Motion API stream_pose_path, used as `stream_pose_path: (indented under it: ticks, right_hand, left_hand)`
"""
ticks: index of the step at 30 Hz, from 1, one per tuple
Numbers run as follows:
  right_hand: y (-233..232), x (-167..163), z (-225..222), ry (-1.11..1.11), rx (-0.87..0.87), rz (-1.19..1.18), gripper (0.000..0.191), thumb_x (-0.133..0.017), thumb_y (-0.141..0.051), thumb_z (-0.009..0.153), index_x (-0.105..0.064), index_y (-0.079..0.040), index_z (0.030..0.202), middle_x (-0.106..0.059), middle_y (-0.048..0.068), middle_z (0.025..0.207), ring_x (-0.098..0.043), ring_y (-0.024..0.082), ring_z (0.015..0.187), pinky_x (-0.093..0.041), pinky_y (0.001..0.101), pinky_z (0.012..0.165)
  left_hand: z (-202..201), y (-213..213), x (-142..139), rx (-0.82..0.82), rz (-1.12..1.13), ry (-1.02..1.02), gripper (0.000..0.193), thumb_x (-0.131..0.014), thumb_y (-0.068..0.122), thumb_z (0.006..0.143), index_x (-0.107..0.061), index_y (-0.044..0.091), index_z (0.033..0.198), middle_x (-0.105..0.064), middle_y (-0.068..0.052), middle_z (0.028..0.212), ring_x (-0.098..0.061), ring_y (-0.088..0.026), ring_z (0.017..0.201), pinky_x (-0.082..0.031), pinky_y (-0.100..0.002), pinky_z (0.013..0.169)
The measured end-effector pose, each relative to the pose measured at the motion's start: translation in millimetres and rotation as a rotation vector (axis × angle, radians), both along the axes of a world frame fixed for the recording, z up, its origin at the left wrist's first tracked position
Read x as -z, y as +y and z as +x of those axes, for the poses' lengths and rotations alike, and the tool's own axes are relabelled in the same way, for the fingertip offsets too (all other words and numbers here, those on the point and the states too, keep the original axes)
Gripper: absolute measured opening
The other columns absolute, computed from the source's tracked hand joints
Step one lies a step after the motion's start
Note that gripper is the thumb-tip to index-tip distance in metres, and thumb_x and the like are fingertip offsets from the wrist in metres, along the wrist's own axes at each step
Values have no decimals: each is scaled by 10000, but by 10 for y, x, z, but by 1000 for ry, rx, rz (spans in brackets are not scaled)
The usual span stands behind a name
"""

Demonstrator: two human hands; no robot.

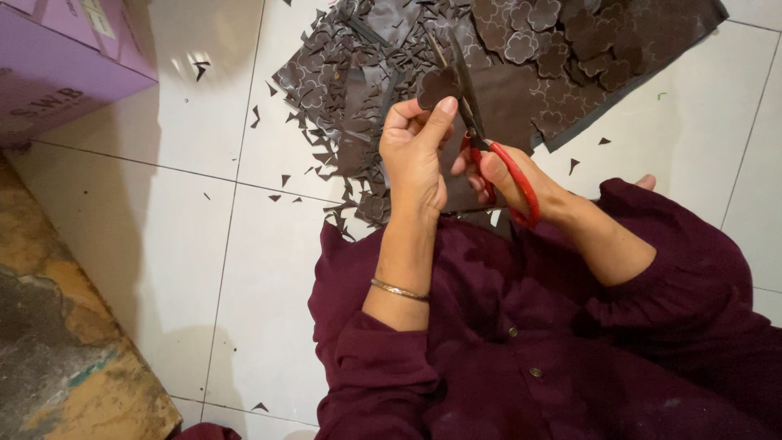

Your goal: The person sits on the floor and uses red-handled scissors to cut cloud-shaped pieces from a dark brown patterned sheet. They hold the sheet with one hand and cut along the outlines with the other, accumulating cutouts and scraps on the floor.

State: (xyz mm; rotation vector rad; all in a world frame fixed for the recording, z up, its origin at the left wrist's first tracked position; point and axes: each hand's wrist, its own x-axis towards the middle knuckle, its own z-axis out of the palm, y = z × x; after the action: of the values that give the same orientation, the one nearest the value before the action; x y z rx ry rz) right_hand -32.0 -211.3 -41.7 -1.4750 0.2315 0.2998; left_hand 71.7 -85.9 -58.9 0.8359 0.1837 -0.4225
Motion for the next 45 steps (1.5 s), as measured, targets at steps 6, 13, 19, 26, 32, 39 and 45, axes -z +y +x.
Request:
stream_pose_path:
  ticks: [6,13,19,26,32,39,45]
  right_hand:
    - [35,-51,-4,-8,20,-79,905,-419,-920,810,-565,-56,1039,-495,-8,792,-483,98,679,-467,266,633]
    - [31,-119,19,-58,-21,-114,913,-356,-945,809,-542,-62,951,-487,-5,739,-488,105,641,-451,261,593]
    - [-10,-121,11,-46,-52,-97,913,-344,-954,799,-530,-66,902,-480,-13,717,-493,107,626,-438,261,583]
    - [-42,-187,7,-34,-124,-20,986,-319,-963,795,-553,-45,1065,-480,-3,788,-505,123,710,-446,284,672]
    - [-85,-243,38,-30,-176,-29,1051,-279,-977,779,-561,-36,1152,-474,2,831,-495,131,744,-461,298,702]
    - [-68,-247,7,-32,-150,-59,1001,-291,-1024,729,-526,-71,926,-469,-13,778,-500,119,711,-427,277,666]
    - [-37,-238,0,3,-115,28,928,-349,-1024,700,-455,-107,802,-471,4,725,-476,115,658,-378,267,592]
  left_hand:
    - [-14,9,-21,38,-71,52,268,-825,35,851,-615,71,1014,-696,-34,886,-626,-115,764,-522,-256,724]
    - [18,24,19,41,-141,73,275,-809,5,854,-601,77,1019,-709,-50,917,-655,-131,797,-547,-275,762]
    - [28,46,10,55,-136,67,257,-801,3,870,-613,53,1038,-707,-55,932,-655,-131,820,-546,-270,779]
    - [33,58,-40,70,-139,67,257,-800,3,867,-616,52,1040,-703,-53,937,-651,-128,821,-547,-270,784]
    - [30,73,-65,70,-110,38,242,-805,-1,865,-631,54,1024,-704,-54,921,-648,-127,803,-543,-271,769]
    - [26,61,-56,61,-119,31,232,-800,-11,868,-633,51,1016,-700,-49,907,-642,-123,785,-532,-260,747]
    - [24,55,-43,69,-163,70,229,-789,-12,868,-628,59,1014,-707,-58,922,-661,-136,812,-549,-273,777]
